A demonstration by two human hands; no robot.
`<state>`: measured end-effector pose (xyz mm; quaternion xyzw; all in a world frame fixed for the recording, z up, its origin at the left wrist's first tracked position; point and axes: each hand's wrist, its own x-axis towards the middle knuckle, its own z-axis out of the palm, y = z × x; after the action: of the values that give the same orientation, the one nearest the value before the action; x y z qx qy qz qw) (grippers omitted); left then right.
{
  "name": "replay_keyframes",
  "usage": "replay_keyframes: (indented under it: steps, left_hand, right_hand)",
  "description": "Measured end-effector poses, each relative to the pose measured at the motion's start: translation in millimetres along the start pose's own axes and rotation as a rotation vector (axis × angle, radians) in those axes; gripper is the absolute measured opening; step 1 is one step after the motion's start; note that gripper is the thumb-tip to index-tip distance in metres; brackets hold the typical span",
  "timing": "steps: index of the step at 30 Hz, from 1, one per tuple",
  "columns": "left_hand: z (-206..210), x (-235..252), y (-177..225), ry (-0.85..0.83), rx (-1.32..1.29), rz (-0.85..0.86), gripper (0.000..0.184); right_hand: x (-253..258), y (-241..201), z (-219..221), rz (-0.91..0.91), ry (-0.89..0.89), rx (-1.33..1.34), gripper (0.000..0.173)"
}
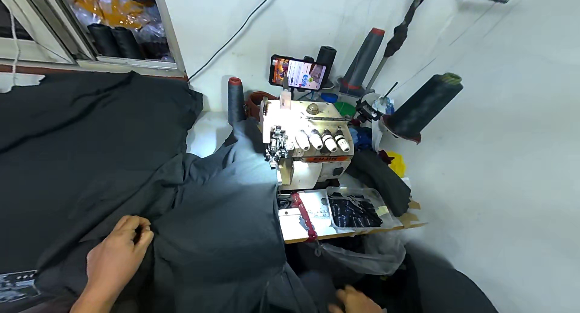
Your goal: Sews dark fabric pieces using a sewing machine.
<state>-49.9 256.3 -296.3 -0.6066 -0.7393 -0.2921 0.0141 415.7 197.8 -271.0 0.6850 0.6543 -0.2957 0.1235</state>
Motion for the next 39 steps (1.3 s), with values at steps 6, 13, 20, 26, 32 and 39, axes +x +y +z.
replay_keyframes:
  steps: [6,13,20,26,32,39]
  left_hand:
    - [1.3,-1.1,-1.1,0.005,-0.019,0.001,0.024]
    - [2.4,-4.3,-5.0,0.027,-0.041,0.030,0.029]
    - [5.8,-6.5,-5.6,0.027,-0.009,0.013,0.029]
    - [4.9,-6.4,-2.0,0.032,-0.002,0.016,0.027]
    - [-6.8,-6.5,-2.5,0.068,-0.095,0.001,0.035]
    - [-14.0,-6.8,6.2,0.056,-0.104,-0.016,0.038]
  right_hand:
    - [85.7,-89.1,-0.6,-0.711,0.957,0.748,0.040]
    - [112.5,-138.0,25.7,-0.752,0.939,0.936,0.013]
    - [91.7,-78.7,108.4,-0.652,0.756,0.832,0.013]
    - [84.1,-67.2,100.7,-0.509,0.471,0.887,0.027]
    - [53.0,-60.7,93.6,-0.517,0.628,1.008,0.010]
    - [23.8,-49.7,94.6,-0.654,0.742,0.952,0.011]
